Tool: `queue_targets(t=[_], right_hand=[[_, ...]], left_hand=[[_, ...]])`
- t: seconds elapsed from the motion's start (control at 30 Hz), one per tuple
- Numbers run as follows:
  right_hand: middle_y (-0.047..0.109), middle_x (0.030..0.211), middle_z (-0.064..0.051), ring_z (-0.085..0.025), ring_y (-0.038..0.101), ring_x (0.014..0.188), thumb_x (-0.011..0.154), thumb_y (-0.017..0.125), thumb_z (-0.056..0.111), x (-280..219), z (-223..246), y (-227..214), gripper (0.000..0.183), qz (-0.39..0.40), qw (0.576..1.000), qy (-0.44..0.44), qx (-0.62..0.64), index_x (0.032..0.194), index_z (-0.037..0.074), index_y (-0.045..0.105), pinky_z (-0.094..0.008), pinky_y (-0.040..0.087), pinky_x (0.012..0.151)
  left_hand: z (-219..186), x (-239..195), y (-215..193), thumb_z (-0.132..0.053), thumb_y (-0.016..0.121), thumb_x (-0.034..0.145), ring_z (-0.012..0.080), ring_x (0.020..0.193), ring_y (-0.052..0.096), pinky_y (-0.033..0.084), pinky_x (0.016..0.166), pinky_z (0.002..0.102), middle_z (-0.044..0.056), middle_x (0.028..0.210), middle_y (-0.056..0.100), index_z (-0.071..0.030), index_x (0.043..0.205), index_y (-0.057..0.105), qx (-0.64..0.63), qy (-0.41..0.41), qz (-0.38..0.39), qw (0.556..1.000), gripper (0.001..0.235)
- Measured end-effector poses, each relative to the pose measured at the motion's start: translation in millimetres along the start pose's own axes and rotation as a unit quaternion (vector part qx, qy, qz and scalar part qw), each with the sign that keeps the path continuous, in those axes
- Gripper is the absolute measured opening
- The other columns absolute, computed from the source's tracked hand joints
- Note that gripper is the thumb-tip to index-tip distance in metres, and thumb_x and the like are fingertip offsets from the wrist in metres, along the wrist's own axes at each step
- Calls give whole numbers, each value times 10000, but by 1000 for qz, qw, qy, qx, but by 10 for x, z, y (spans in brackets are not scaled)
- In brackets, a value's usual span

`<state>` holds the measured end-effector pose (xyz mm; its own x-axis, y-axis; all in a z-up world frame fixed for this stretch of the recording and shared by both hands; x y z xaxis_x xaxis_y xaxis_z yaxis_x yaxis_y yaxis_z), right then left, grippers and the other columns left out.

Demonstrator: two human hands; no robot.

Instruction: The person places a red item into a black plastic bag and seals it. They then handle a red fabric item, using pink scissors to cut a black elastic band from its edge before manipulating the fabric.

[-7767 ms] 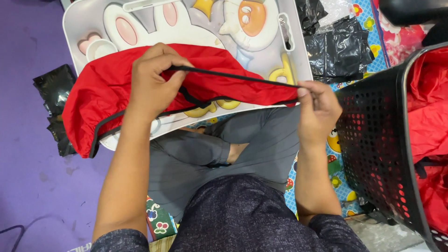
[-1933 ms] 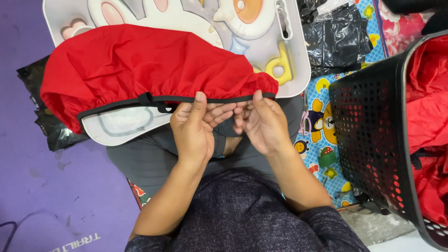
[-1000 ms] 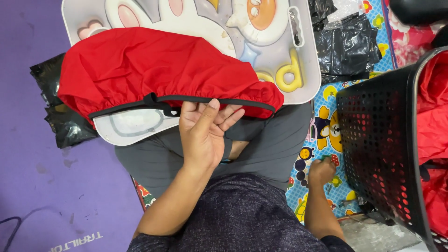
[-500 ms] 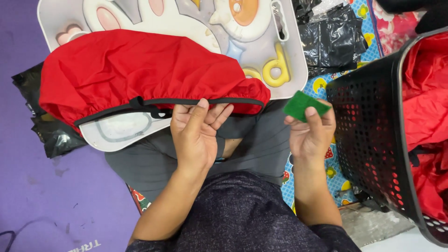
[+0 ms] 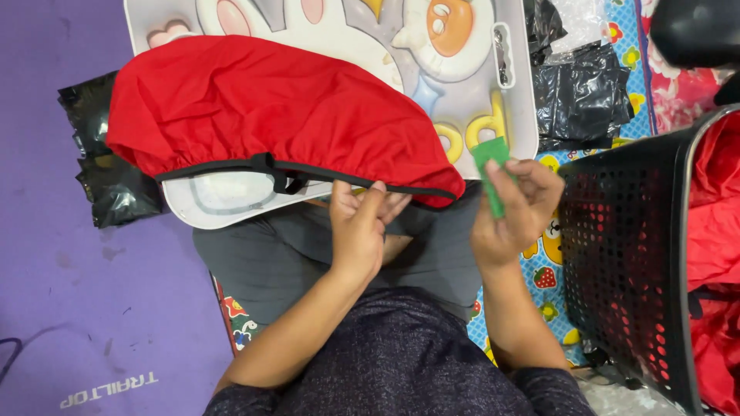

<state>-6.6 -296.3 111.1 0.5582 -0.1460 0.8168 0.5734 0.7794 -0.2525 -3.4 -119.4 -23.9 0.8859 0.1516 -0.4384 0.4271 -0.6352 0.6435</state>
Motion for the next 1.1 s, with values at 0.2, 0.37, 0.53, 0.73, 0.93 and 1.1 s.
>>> queue_targets(t=[0.2, 0.37, 0.53, 0.73, 0.93, 1.1], right_hand=[[735, 1180, -168, -344, 728, 1052, 1009, 582, 55, -149, 184, 783, 217, 271, 957, -100, 42, 1073, 66, 789, -466, 572, 945], [739, 1189, -161, -350, 722, 1058, 996, 608, 26, -318, -270, 912, 206, 332, 941, -6, 63, 1140, 34, 755, -448, 569, 921], [751, 1160, -147, -351, 720, 1107, 958, 644, -64, -200, -398, 863, 264, 304, 943, 95, 91, 1169, 39, 764, -455, 554, 976], [666, 1303, -221, -394, 640, 1239, 946, 629, -50, 71, 101, 1384, 320, 297, 945, -125, 50, 1241, 20, 731, -488, 489, 1095], [571, 1370, -150, -368, 573, 1207, 836, 623, -39, 125, -619, 2225, 378, 431, 879, -192, -73, 1187, 24, 750, -427, 436, 1118], [614, 1419, -111, -319, 485, 1402, 834, 642, -22, 208, -183, 2113, 475, 426, 877, -219, -4, 1304, 33, 682, -471, 419, 1143]], left_hand=[[473, 85, -226, -38, 588, 941, 65, 447, 579, 557, 466, 204, 34, 653, 628, -50, 1069, 633, 124, -76, -16, 989, 136], [-452, 35, -20, -251, 679, 931, 99, 399, 686, 516, 387, 191, -60, 468, 674, -225, 700, 736, 547, 133, 75, 823, 239], [-1169, 196, 159, -225, 766, 936, 430, 1313, 536, 335, 1128, 582, 168, 1271, 639, -43, 1270, 655, 701, 483, 39, 523, 396], [-981, 406, -34, -269, 878, 816, 464, 1526, 243, 13, 1177, 716, 297, 1589, 396, 110, 1422, 499, 775, 278, 57, 564, 809], [-934, 493, -193, -485, 784, 826, 374, 1551, 213, 119, 1208, 662, 211, 1641, 317, 57, 1465, 467, 795, 305, 45, 523, 896], [-902, 494, -230, -522, 743, 840, 374, 1555, 202, 103, 1212, 657, 230, 1644, 309, 80, 1462, 468, 795, 314, 40, 518, 908]])
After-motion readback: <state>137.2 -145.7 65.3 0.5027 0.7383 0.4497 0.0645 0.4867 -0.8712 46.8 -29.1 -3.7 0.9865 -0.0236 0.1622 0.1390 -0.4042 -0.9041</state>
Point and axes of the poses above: each hand's wrist, its own x-axis towards the middle knuckle, its own y-axis out of the palm, z = x × y, the point moved 9 cm from there along x, towards the middle knuckle
